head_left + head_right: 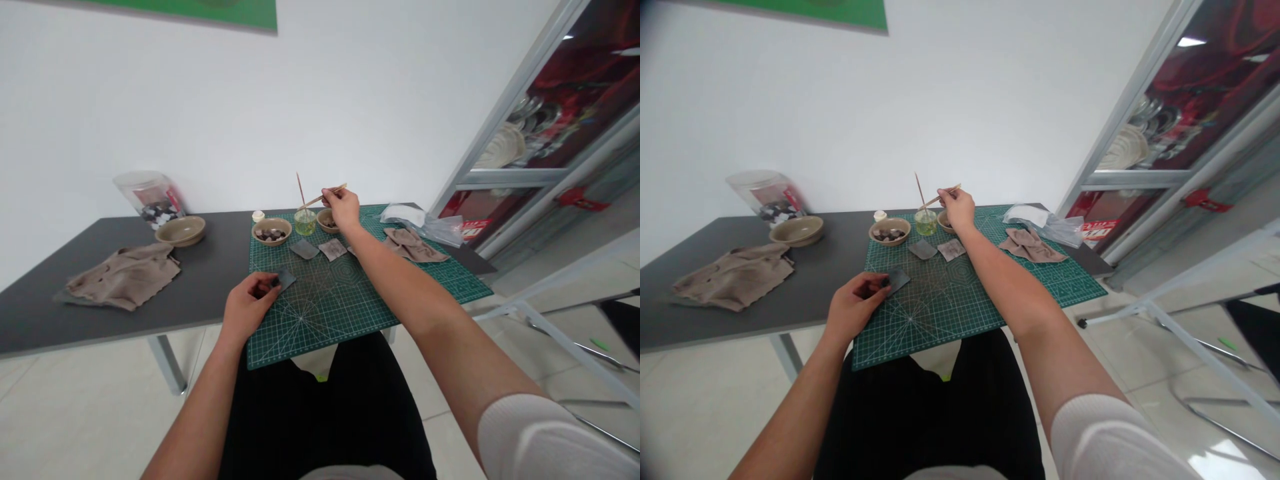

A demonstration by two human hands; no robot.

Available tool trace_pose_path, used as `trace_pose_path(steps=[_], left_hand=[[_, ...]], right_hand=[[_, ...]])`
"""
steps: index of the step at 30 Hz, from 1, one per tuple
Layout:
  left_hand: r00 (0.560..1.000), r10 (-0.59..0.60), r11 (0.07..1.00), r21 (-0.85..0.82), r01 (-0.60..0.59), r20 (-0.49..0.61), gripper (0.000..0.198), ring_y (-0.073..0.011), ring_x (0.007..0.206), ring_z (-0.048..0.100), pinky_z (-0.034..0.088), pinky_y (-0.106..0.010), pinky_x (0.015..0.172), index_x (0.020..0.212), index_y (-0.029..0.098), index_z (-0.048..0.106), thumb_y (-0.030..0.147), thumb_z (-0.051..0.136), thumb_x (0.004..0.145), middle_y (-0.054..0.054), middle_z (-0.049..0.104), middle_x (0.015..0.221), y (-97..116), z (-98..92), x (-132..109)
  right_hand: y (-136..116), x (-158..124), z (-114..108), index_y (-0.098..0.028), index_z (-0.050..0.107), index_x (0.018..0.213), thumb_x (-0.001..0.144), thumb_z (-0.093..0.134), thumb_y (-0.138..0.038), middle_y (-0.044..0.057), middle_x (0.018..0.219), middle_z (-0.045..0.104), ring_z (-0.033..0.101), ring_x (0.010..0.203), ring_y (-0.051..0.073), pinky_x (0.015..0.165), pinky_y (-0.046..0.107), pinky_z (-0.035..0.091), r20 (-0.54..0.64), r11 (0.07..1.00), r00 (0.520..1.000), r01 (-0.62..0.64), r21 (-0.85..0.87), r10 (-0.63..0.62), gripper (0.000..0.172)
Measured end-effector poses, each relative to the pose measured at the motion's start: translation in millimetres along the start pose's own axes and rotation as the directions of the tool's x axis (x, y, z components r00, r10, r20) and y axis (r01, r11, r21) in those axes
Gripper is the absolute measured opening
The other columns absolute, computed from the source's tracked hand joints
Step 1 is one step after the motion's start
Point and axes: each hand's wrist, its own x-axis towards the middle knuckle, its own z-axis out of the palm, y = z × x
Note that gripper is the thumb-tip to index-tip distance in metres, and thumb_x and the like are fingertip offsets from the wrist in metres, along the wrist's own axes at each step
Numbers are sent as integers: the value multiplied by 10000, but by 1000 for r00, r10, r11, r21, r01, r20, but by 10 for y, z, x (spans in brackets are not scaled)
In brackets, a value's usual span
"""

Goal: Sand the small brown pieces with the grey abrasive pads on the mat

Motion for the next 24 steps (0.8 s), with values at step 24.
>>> trace_pose_path(steps=[24], left_hand=[[1000,-7,1000,16,6,28,325,-125,622,566,440,-245,597,980,196,708,435,696,760,19,627,688,2,4,-12]], right_hand=[[-314,183,-131,-169,663,910,916,539,-518,28,767,695,704,741,165,765,305,560,60,926,984,179,-333,-169,371]])
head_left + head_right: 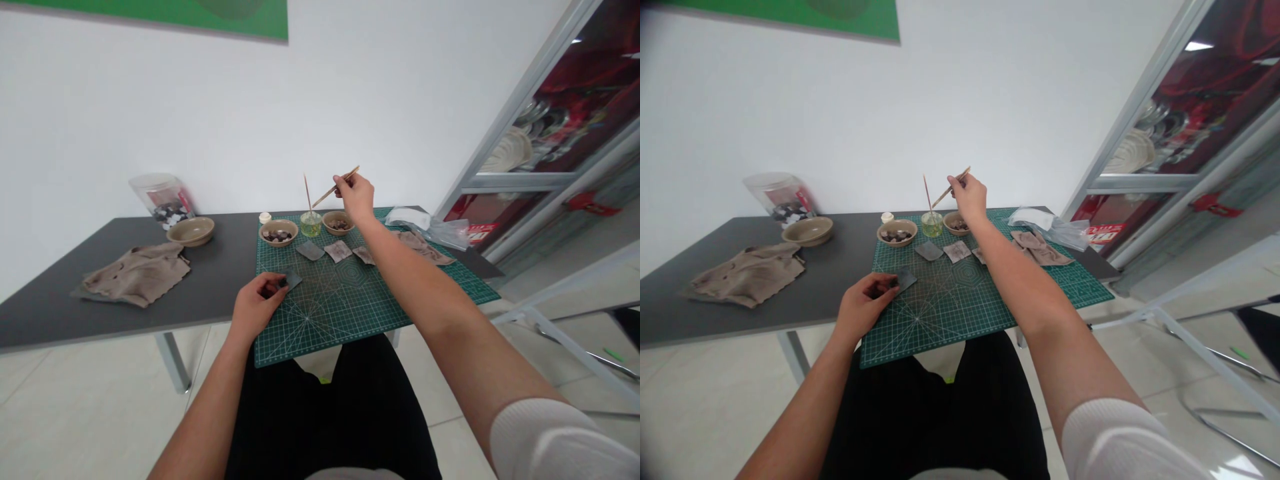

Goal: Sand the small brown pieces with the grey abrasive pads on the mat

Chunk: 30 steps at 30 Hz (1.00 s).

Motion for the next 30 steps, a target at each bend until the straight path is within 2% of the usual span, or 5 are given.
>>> trace_pose_path(steps=[6,12,22,26,30], left_hand=[[1000,9,1000,-7,-9,-2,323,-124,617,559,439,-247,599,971,196,708,439,697,758,18,623,682,-20,7,-2],[1000,7,1000,8,-7,-2,302,-119,612,560,439,-242,601,972,200,707,419,694,765,26,619,681,1,1,-6],[1000,14,1000,-9,-14,-1,311,-117,617,555,435,-239,599,983,202,706,428,697,770,25,615,685,-26,10,-12],[1000,11,1000,-13,-11,6,310,-119,616,557,439,-242,598,981,202,707,427,698,767,22,618,685,-11,8,-8],[1000,7,1000,-23,-7,0,324,-126,612,560,447,-250,597,975,202,712,439,703,753,17,623,679,12,5,-3]], right_hand=[[-4,-40,-15,-157,653,835,893,606,-445,25,701,677,696,671,168,754,312,554,93,997,995,-42,-62,48,298],[-29,-24,-7,-168,640,869,918,552,-494,17,729,673,700,695,158,733,294,561,8,1000,1000,-7,0,7,341],[-5,-34,55,-160,647,846,902,601,-422,21,705,676,685,636,150,704,278,555,109,998,993,-33,-51,38,273],[-12,-32,132,-153,684,862,894,616,-386,45,733,700,697,724,180,788,314,539,187,985,982,0,-175,33,244],[16,-104,253,-151,724,874,862,660,-359,84,864,740,700,880,214,862,331,506,279,950,959,43,-309,47,218]])
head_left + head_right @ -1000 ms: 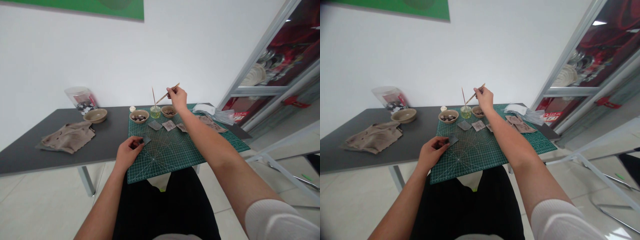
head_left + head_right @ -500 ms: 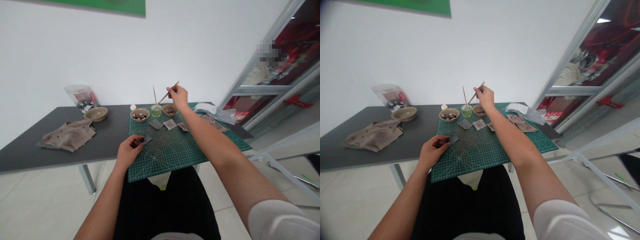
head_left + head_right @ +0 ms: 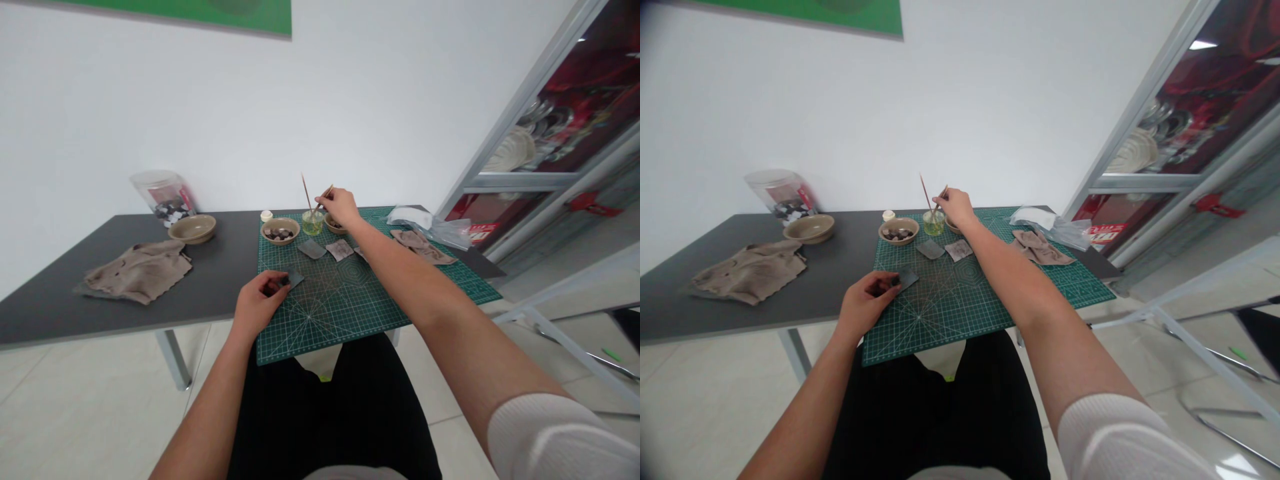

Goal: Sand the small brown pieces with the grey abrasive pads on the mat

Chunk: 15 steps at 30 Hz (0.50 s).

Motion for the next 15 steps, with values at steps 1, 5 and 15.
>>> trace_pose_path(steps=[1,5,15], left_hand=[[1000,-3,1000,-3,3,0,328,-128,612,562,450,-252,598,971,202,714,441,705,747,15,626,679,5,1,2],[1000,-11,1000,4,11,4,329,-132,619,573,458,-255,603,964,203,716,437,708,733,10,640,687,19,5,10],[997,-45,998,-36,43,-61,337,-135,639,586,477,-263,639,970,181,675,403,703,719,7,638,705,22,27,29]], right_hand=[[4,-19,37,-156,730,893,858,664,-355,86,903,746,696,907,214,870,327,501,15,1000,1000,2,-21,-2,212],[32,-77,138,-177,736,971,865,650,-344,73,984,752,688,954,201,879,305,488,41,999,999,9,-36,-7,216],[-111,-480,32,-163,654,1089,800,701,-343,116,1017,733,677,993,245,877,347,502,54,980,981,-183,-73,187,344]])
